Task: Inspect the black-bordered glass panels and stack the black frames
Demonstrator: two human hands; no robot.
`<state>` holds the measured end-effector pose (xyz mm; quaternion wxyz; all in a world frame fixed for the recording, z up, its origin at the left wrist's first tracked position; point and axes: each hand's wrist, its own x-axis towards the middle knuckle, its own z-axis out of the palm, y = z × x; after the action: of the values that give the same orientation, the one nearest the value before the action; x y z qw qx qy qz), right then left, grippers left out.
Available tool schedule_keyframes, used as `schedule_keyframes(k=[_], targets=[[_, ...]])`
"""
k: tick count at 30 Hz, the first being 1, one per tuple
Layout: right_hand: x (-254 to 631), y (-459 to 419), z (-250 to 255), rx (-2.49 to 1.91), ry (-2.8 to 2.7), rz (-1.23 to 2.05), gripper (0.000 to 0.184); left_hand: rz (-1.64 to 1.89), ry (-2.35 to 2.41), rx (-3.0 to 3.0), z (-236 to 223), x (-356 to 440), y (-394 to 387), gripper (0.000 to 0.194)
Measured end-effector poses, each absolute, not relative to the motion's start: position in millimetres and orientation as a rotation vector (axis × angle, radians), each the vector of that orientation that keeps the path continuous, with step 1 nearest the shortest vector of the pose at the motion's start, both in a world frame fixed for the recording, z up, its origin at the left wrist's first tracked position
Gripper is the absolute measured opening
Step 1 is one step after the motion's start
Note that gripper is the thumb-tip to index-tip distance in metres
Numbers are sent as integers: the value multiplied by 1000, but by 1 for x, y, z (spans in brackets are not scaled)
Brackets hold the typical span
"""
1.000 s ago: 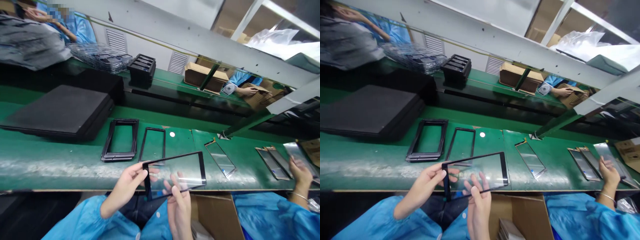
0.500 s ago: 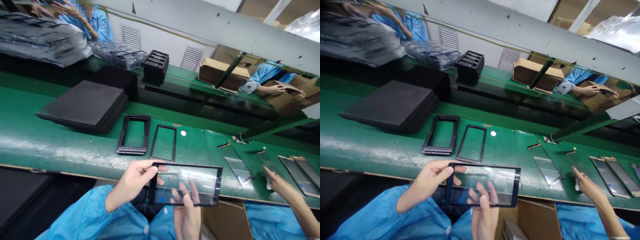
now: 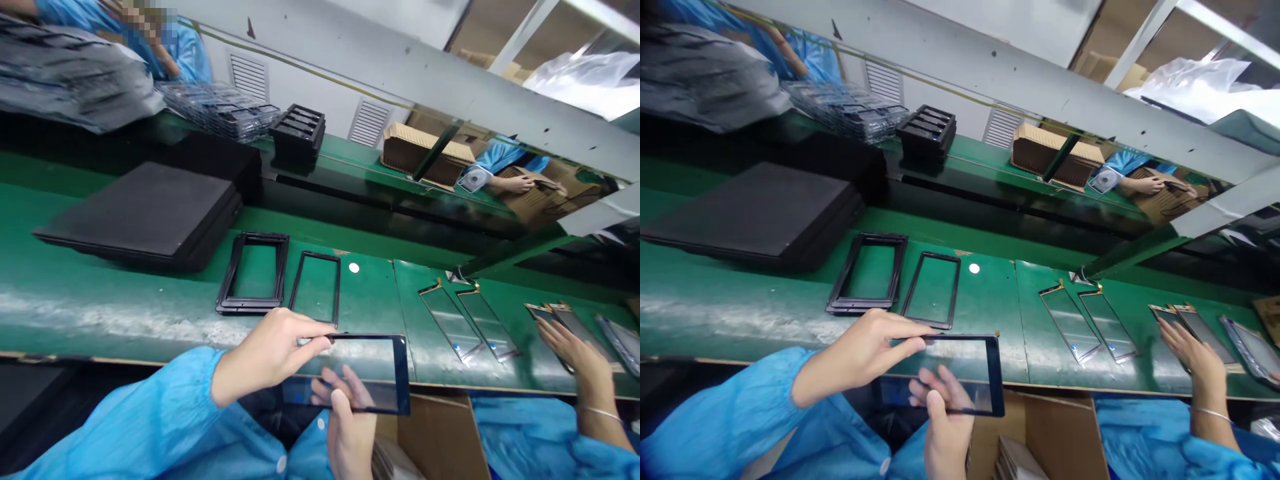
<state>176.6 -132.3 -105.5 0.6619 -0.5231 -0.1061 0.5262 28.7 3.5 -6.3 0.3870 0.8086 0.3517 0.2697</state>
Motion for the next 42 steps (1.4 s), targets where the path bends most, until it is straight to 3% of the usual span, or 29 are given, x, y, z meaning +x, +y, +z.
schedule_keyframes(k=[6, 13, 27, 34, 37, 42], targets=[[188, -126, -97, -1210, -351, 1245, 53, 729, 970, 1823, -9, 24, 0, 25], [216, -122, -76, -1157, -855, 1463, 46, 580, 847, 1166, -2, 13, -8, 48], [206, -114, -54, -1351, -669, 1179, 56, 664, 875, 1069, -8, 5, -17, 48], [214, -99, -85, -1305, -761, 1148, 64, 910, 1013, 1081, -13, -28, 0, 46], [243, -78, -119, -1356, -773, 1058, 61, 1348, 1281, 963, 1, -96, 36, 45], [289, -48, -191, -1486, -722, 1049, 86, 1749, 1605, 791, 38, -225, 100, 33]])
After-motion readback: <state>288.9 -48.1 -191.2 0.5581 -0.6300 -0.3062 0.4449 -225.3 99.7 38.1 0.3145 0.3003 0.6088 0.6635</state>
